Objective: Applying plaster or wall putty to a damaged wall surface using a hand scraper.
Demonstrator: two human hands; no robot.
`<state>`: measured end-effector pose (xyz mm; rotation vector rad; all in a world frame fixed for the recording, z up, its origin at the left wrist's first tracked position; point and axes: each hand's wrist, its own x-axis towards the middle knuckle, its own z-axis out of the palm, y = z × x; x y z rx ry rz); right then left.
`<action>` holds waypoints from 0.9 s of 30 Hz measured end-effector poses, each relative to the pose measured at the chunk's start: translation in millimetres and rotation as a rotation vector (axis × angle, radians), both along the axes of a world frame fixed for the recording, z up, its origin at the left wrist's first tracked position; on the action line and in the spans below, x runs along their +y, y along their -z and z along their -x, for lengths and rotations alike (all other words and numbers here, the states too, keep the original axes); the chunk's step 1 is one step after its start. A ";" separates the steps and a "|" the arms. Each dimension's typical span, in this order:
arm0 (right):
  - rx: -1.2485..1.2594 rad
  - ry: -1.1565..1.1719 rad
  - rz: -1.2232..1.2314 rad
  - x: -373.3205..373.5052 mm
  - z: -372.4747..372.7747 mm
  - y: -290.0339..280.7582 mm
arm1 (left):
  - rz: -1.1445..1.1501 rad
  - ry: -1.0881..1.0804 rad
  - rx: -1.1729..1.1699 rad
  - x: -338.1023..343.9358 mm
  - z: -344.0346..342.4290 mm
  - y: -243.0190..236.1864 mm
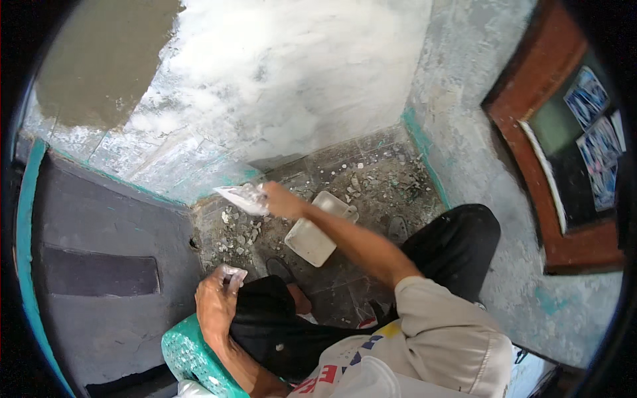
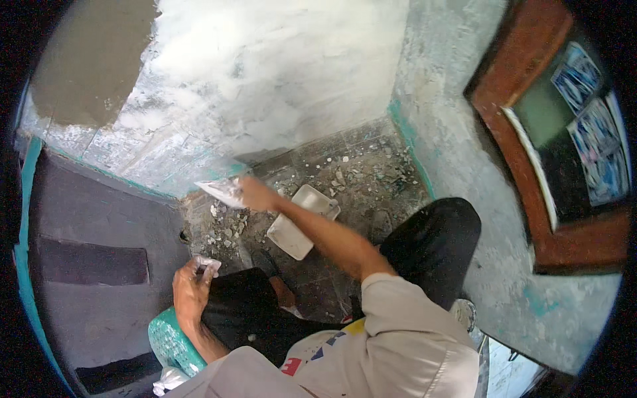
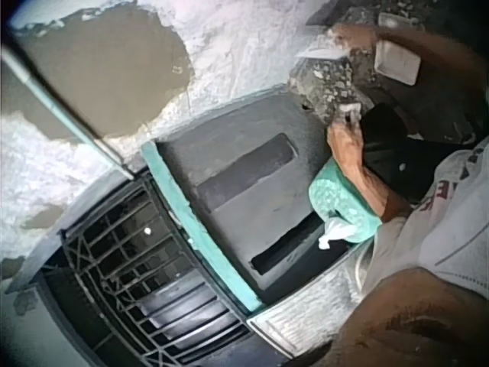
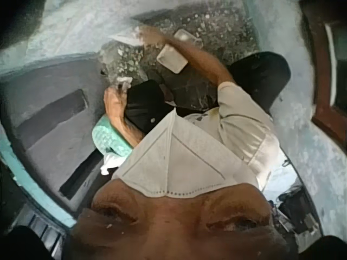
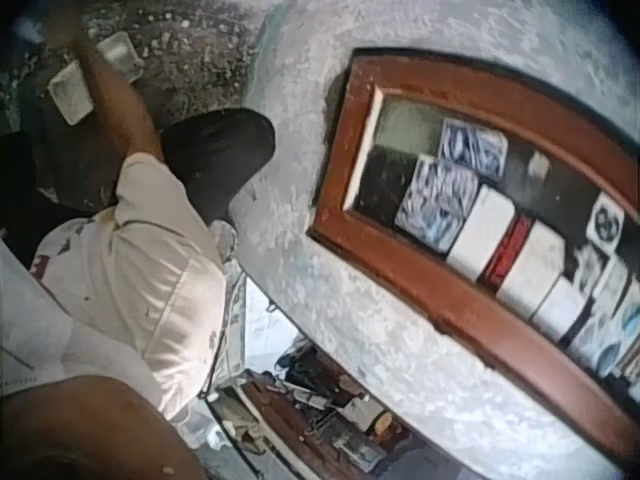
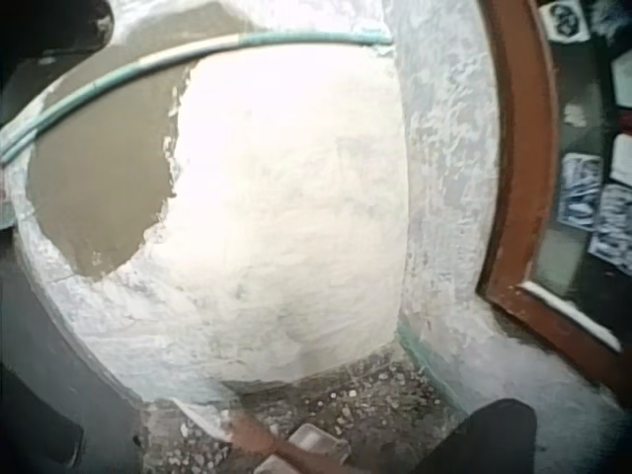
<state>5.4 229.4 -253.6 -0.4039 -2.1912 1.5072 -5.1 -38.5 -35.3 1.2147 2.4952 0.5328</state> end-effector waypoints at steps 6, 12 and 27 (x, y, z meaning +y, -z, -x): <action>-0.523 -0.535 -0.423 125.0 -53.8 -74.3 | -0.094 -0.017 0.310 -39.5 7.8 11.9; -0.683 0.192 -0.647 215.6 -169.0 -115.8 | -0.004 -0.078 0.346 -34.3 -12.8 -5.1; 0.265 1.380 -0.231 289.0 -72.1 14.0 | -0.100 -0.226 0.263 8.9 -18.3 1.0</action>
